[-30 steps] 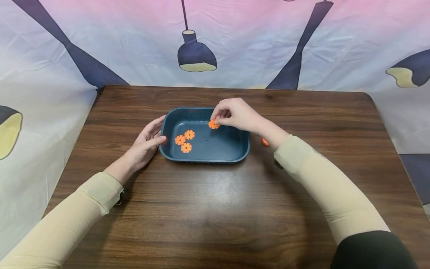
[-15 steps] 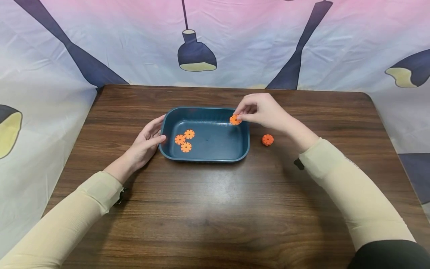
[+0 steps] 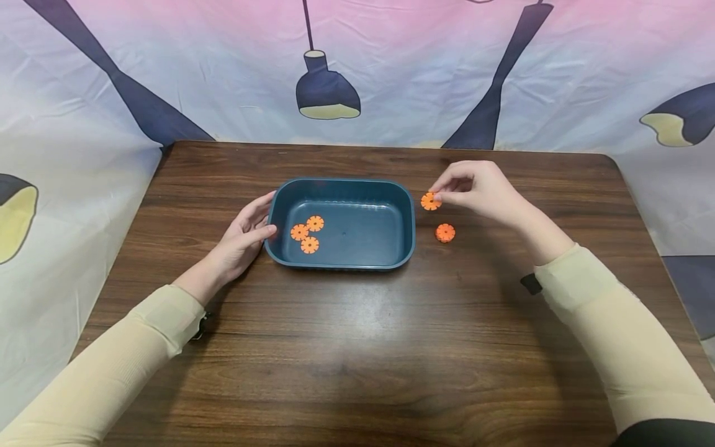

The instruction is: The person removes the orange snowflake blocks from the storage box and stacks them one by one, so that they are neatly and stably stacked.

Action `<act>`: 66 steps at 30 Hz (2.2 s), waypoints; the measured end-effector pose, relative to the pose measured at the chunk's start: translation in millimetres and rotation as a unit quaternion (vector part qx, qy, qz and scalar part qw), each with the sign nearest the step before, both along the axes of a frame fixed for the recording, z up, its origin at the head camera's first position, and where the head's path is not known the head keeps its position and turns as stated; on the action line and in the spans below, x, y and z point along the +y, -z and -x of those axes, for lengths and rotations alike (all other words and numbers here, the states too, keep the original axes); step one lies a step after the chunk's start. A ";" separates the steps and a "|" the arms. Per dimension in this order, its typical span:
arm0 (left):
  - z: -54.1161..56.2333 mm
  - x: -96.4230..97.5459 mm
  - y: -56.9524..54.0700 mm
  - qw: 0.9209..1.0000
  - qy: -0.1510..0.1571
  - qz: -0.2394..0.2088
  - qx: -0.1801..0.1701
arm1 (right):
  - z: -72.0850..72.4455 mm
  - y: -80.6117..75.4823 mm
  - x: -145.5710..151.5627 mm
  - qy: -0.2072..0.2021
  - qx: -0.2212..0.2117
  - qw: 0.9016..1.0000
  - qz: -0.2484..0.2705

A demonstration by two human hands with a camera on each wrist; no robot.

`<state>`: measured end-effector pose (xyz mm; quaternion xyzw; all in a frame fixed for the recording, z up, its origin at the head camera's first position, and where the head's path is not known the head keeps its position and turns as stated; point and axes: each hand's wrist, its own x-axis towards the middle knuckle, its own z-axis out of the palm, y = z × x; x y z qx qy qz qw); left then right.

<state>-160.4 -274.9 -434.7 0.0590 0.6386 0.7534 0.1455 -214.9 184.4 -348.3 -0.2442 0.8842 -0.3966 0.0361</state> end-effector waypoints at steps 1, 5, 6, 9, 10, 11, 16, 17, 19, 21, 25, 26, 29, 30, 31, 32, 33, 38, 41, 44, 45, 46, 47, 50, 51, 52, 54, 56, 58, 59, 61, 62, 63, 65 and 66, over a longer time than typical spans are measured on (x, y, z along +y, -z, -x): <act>0.1 -0.1 0.1 1.000 0.000 0.001 -0.001 | -0.6 2.0 3.1 0.004 -0.003 1.000 -0.002; 0.3 -0.1 0.2 1.000 0.000 0.004 -0.003 | -3.6 9.8 13.7 0.013 -0.020 1.000 -0.004; 0.3 -0.2 0.3 1.000 0.000 0.005 -0.003 | -4.0 12.1 16.0 0.014 -0.024 1.000 -0.004; 0.2 0.0 0.0 1.000 0.000 0.007 -0.004 | -5.5 19.5 21.7 0.018 -0.036 0.999 -0.011; 0.2 -0.1 -0.2 1.000 -0.001 0.009 -0.004 | -5.8 22.2 23.1 0.019 -0.039 0.999 -0.014; 0.1 0.0 -0.4 1.000 -0.001 0.009 -0.004 | -6.2 24.5 24.5 0.020 -0.043 0.999 -0.016; -0.1 0.1 -0.7 1.000 -0.002 0.012 -0.003 | -6.6 36.8 29.4 0.020 -0.060 0.998 -0.030; -0.1 0.2 -0.6 1.000 -0.002 0.012 -0.002 | -6.9 38.3 30.3 0.017 -0.062 0.997 -0.032; -0.2 0.3 -0.7 1.000 -0.002 0.011 -0.002 | -6.9 41.4 31.7 0.009 -0.066 0.997 -0.035; -0.5 0.6 -1.1 1.000 -0.001 0.010 -0.002 | -7.0 43.7 33.2 0.002 -0.069 0.997 -0.039; -0.7 1.0 -1.6 1.000 -0.002 0.009 -0.002 | -7.1 46.6 34.5 -0.003 -0.078 0.996 -0.045; -0.8 1.1 -1.7 1.000 -0.002 0.009 -0.002 | -7.0 47.4 34.7 -0.003 -0.082 0.996 -0.045; -1.0 1.3 -2.0 1.000 -0.002 0.011 -0.002 | -6.5 49.3 35.0 -0.001 -0.095 0.995 -0.043; -1.1 1.3 -2.0 1.000 -0.003 0.011 -0.002 | -6.0 50.3 35.3 -0.002 -0.098 0.994 -0.043; -1.2 1.4 -2.0 1.000 -0.003 0.011 -0.002 | -5.5 51.1 35.7 -0.003 -0.100 0.994 -0.043; -1.2 1.3 -1.9 1.000 -0.003 0.009 -0.001 | -5.4 51.4 35.9 -0.001 -0.102 0.994 -0.044; -1.2 1.3 -1.9 1.000 -0.004 0.008 -0.001 | -4.9 52.0 36.3 -0.002 -0.102 0.994 -0.045; -1.6 1.0 -2.3 1.000 -0.003 -0.002 0.002 | -4.7 50.8 35.7 0.001 -0.101 0.993 -0.055; -1.7 1.4 -2.4 1.000 -0.004 0.002 0.003 | -4.2 51.5 35.2 0.003 -0.096 0.993 -0.063; -1.4 1.2 -1.9 1.000 -0.001 -0.001 0.003 | -3.6 53.2 35.3 0.001 -0.089 0.994 -0.069; -1.3 1.2 -1.9 1.000 -0.001 -0.001 0.003 | -3.4 53.8 35.3 0.000 -0.086 0.994 -0.070; -1.2 1.2 -1.9 1.000 0.000 0.000 0.002 | -3.3 54.5 35.2 0.000 -0.086 0.994 -0.070; -1.1 1.0 -1.8 1.000 0.000 0.002 0.002 | -3.1 55.0 35.2 -0.002 -0.085 0.994 -0.071; -1.0 1.0 -2.2 1.000 -0.002 0.008 0.000 | -2.5 56.3 35.0 -0.003 -0.084 0.994 -0.073; -1.0 0.8 -2.2 1.000 -0.003 0.008 0.000 | -2.4 56.6 34.9 -0.003 -0.084 0.994 -0.074; -1.1 1.0 -2.3 1.000 -0.003 0.008 0.000 | -2.2 57.0 34.8 -0.004 -0.083 0.994 -0.075; -1.3 1.2 -2.5 1.000 -0.002 0.006 0.000 | -2.1 57.6 34.4 -0.004 -0.083 0.993 -0.078; -1.3 1.1 -2.2 1.000 -0.001 0.004 0.000 | -2.0 58.2 33.9 -0.005 -0.084 0.993 -0.081; -1.3 1.2 -2.0 1.000 -0.001 0.004 0.000 | -2.1 58.5 33.3 -0.006 -0.083 0.993 -0.084; -1.2 1.3 -1.9 1.000 -0.001 0.005 0.000 | -2.1 58.6 33.0 -0.006 -0.083 0.993 -0.085; -0.9 1.3 -1.9 1.000 -0.001 0.005 0.000 | -2.1 58.6 32.6 -0.006 -0.082 0.993 -0.088; -0.8 1.4 -1.9 1.000 -0.002 0.006 0.000 | -2.3 58.6 32.4 -0.006 -0.082 0.993 -0.089; -0.7 1.4 -1.9 1.000 -0.001 0.005 0.000 | -2.4 58.6 32.3 -0.006 -0.082 0.993 -0.090; -0.5 1.3 -1.7 1.000 0.000 0.004 0.001 | -2.5 58.8 32.0 -0.005 -0.082 0.992 -0.091; -0.4 1.2 -1.5 1.000 0.001 0.003 0.001 | -2.6 58.8 31.9 -0.005 -0.083 0.992 -0.091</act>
